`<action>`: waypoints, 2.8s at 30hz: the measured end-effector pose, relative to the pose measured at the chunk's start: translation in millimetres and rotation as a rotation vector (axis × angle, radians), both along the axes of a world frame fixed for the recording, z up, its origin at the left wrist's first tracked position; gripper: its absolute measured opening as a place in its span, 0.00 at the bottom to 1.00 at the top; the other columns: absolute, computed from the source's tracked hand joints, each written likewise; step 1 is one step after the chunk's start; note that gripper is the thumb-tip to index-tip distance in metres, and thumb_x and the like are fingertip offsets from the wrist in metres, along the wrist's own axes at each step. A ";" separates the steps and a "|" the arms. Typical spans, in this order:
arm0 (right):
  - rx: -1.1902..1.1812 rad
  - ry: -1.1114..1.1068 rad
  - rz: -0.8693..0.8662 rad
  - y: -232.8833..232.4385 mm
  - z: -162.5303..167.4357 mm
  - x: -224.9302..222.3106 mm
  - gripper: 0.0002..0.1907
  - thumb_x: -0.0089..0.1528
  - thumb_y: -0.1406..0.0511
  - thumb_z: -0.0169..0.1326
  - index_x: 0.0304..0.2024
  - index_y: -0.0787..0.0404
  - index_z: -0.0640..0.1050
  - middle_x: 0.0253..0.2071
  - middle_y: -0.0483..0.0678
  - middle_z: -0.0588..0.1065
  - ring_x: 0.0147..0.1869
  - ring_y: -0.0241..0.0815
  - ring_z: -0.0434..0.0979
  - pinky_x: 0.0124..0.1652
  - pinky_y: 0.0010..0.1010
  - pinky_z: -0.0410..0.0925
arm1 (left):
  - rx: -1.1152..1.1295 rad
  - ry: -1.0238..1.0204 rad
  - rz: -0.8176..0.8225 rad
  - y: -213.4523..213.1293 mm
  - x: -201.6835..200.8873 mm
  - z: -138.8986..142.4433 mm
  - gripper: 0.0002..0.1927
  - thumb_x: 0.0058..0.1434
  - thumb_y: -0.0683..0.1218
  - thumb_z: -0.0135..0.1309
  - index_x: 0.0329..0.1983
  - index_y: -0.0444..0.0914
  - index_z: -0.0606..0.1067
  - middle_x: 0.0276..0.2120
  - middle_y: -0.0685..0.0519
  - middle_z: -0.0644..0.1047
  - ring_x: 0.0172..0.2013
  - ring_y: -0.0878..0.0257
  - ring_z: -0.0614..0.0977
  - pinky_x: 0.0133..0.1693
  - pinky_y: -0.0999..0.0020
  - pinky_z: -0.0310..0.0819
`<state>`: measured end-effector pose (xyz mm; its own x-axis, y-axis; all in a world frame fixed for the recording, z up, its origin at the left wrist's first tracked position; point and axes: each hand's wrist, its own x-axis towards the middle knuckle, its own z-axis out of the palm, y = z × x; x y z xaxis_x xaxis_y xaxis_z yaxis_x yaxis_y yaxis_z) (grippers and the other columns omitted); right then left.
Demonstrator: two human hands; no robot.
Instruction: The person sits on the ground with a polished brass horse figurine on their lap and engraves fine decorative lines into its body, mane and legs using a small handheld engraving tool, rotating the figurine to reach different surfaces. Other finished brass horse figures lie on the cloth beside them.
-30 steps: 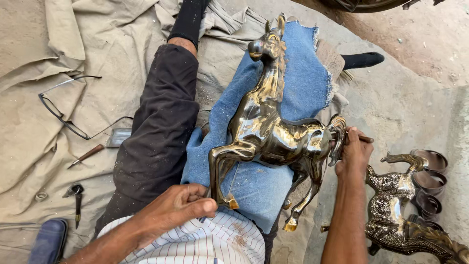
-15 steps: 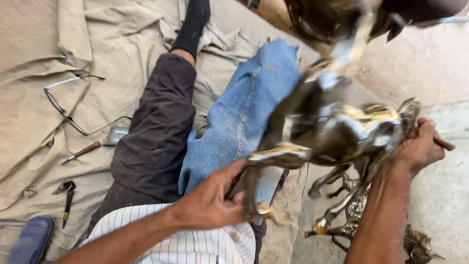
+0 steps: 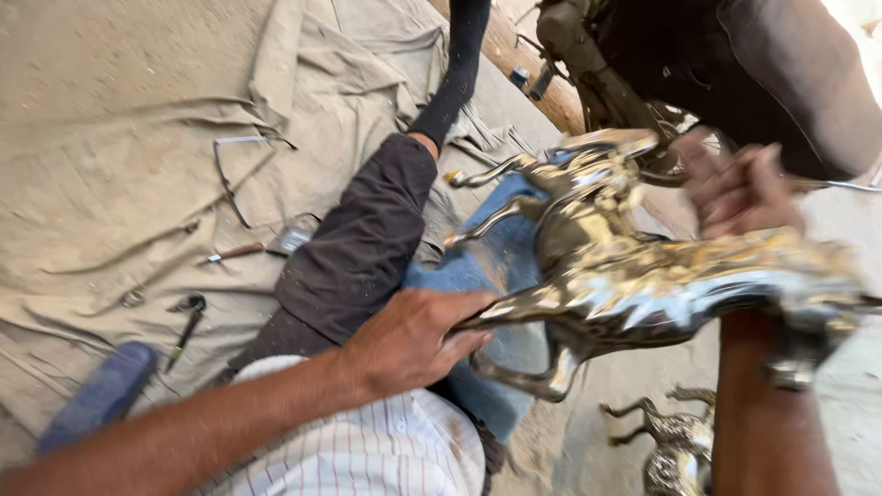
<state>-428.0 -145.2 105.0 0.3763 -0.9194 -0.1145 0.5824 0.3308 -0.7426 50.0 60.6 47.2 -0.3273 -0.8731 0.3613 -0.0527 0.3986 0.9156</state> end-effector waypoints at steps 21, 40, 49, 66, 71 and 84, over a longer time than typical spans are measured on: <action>-0.386 0.538 -1.090 325.0 -46.8 102.6 0.16 0.80 0.59 0.47 0.65 0.62 0.71 0.54 0.56 0.79 0.61 0.46 0.80 0.57 0.34 0.73 | 0.789 -0.043 -0.163 51.7 -94.8 -44.1 0.16 0.68 0.43 0.48 0.58 0.37 0.66 0.20 0.48 0.74 0.21 0.55 0.79 0.26 0.56 0.71; -0.383 1.143 -0.290 230.9 -80.0 271.0 0.16 0.71 0.65 0.51 0.58 0.66 0.77 0.42 0.51 0.83 0.46 0.39 0.86 0.43 0.28 0.78 | 0.538 -0.159 -0.674 41.1 -57.7 -43.4 0.26 0.68 0.46 0.57 0.63 0.28 0.63 0.49 0.36 0.75 0.48 0.50 0.80 0.48 0.56 0.74; -0.628 1.550 -0.294 230.9 -70.6 285.6 0.15 0.59 0.66 0.64 0.49 0.55 0.83 0.32 0.48 0.76 0.30 0.44 0.78 0.30 0.34 0.70 | -0.270 -0.664 0.324 -131.1 13.0 -72.7 0.26 0.66 0.57 0.60 0.53 0.29 0.77 0.46 0.37 0.77 0.44 0.40 0.78 0.45 0.48 0.73; -0.754 1.257 -0.381 281.3 -88.2 231.2 0.11 0.59 0.72 0.63 0.43 0.61 0.78 0.41 0.51 0.80 0.43 0.44 0.83 0.41 0.34 0.75 | 0.086 -0.369 0.323 -95.4 -10.0 -96.8 0.14 0.46 0.39 0.60 0.38 0.38 0.77 0.34 0.45 0.82 0.38 0.44 0.84 0.39 0.52 0.76; -0.314 0.757 -0.648 326.9 -99.8 201.8 0.30 0.64 0.75 0.56 0.66 0.49 0.66 0.38 0.59 0.80 0.42 0.47 0.85 0.45 0.37 0.82 | 0.149 -0.295 0.378 -28.0 -9.9 -60.1 0.14 0.44 0.36 0.56 0.36 0.36 0.73 0.27 0.42 0.78 0.33 0.41 0.81 0.35 0.49 0.73; -0.703 1.778 -0.027 374.9 -128.8 147.7 0.18 0.51 0.74 0.65 0.42 0.52 0.83 0.34 0.49 0.80 0.35 0.44 0.85 0.30 0.38 0.75 | -0.284 -0.718 0.215 19.3 -13.8 -39.2 0.43 0.50 0.65 0.65 0.60 0.35 0.68 0.33 0.47 0.74 0.34 0.54 0.78 0.37 0.53 0.74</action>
